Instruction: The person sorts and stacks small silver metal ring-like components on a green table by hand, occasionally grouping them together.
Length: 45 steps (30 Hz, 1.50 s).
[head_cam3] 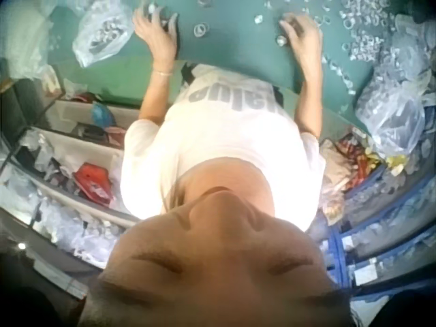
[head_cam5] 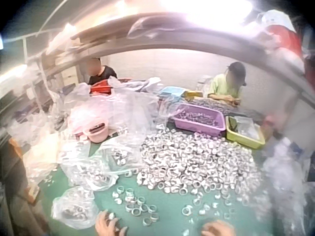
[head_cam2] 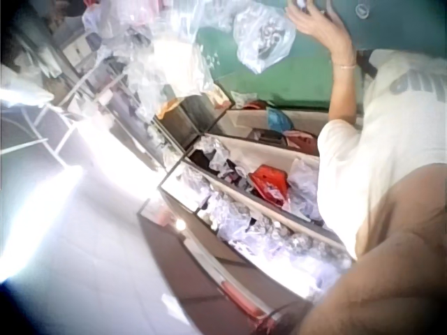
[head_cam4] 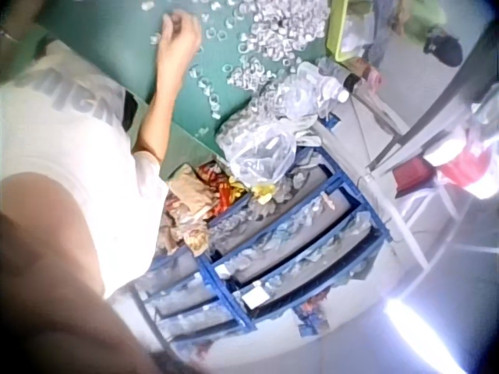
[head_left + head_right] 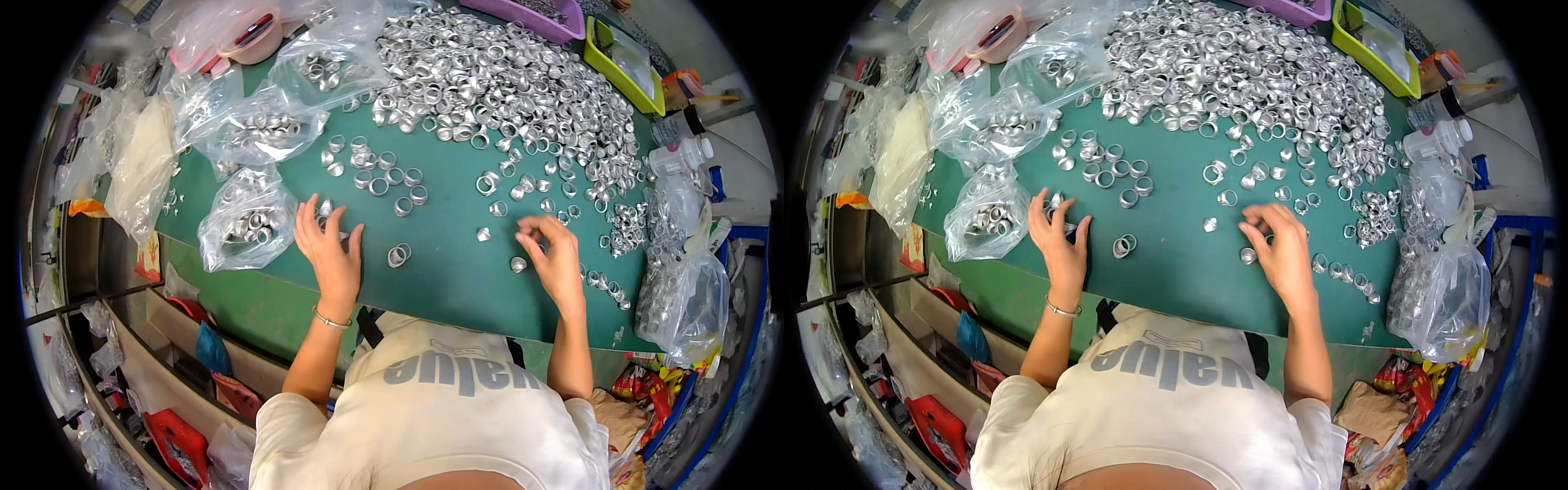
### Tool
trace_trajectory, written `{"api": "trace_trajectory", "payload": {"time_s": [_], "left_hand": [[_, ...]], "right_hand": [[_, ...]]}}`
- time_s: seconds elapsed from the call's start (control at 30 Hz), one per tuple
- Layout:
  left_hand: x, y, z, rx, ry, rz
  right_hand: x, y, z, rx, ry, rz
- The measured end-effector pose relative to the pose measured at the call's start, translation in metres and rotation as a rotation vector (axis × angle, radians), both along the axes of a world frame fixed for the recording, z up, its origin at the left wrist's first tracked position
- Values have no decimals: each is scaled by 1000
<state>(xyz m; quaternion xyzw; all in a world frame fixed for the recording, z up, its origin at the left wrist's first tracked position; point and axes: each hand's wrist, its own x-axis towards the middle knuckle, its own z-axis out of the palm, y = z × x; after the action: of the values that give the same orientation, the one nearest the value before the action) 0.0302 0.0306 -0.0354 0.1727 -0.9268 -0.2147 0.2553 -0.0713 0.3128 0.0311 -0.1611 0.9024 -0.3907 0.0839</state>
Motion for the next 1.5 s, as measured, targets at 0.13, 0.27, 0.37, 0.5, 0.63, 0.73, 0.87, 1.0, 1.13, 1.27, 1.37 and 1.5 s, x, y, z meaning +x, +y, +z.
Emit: {"api": "trace_trajectory", "payload": {"time_s": [0.13,0.27,0.37,0.5,0.63,0.73,0.87,1.0,1.13,1.27,1.37,1.5], "left_hand": [[-3,41,32,78,10,-160],[-23,98,38,275,-110,-582],[-46,122,17,192,-226,-652],[-53,114,3,432,-156,-656],[-53,103,7,1267,-305,-534],[-51,98,13,1667,-419,-471],[-48,99,17,1821,-437,-442],[-47,102,15,1809,-418,-486],[-47,107,21,1743,-427,-542],[-43,107,24,1634,-381,-635],[-45,95,26,1415,-377,-604],[-48,62,28,1281,-319,-521]], "right_hand": [[31,28,-5,182,182,41],[43,25,-16,144,240,158],[46,22,-25,176,291,175],[44,26,-33,109,334,82],[44,29,-34,44,269,109],[43,27,-37,-132,202,62],[46,22,-31,-742,-560,-224],[44,17,-43,-1362,-1112,-224],[43,15,-46,-1568,-1354,-215],[41,6,-44,-1480,-1411,-311],[46,12,-45,-1270,-1008,-265],[47,17,-42,-778,-566,-257]]}}
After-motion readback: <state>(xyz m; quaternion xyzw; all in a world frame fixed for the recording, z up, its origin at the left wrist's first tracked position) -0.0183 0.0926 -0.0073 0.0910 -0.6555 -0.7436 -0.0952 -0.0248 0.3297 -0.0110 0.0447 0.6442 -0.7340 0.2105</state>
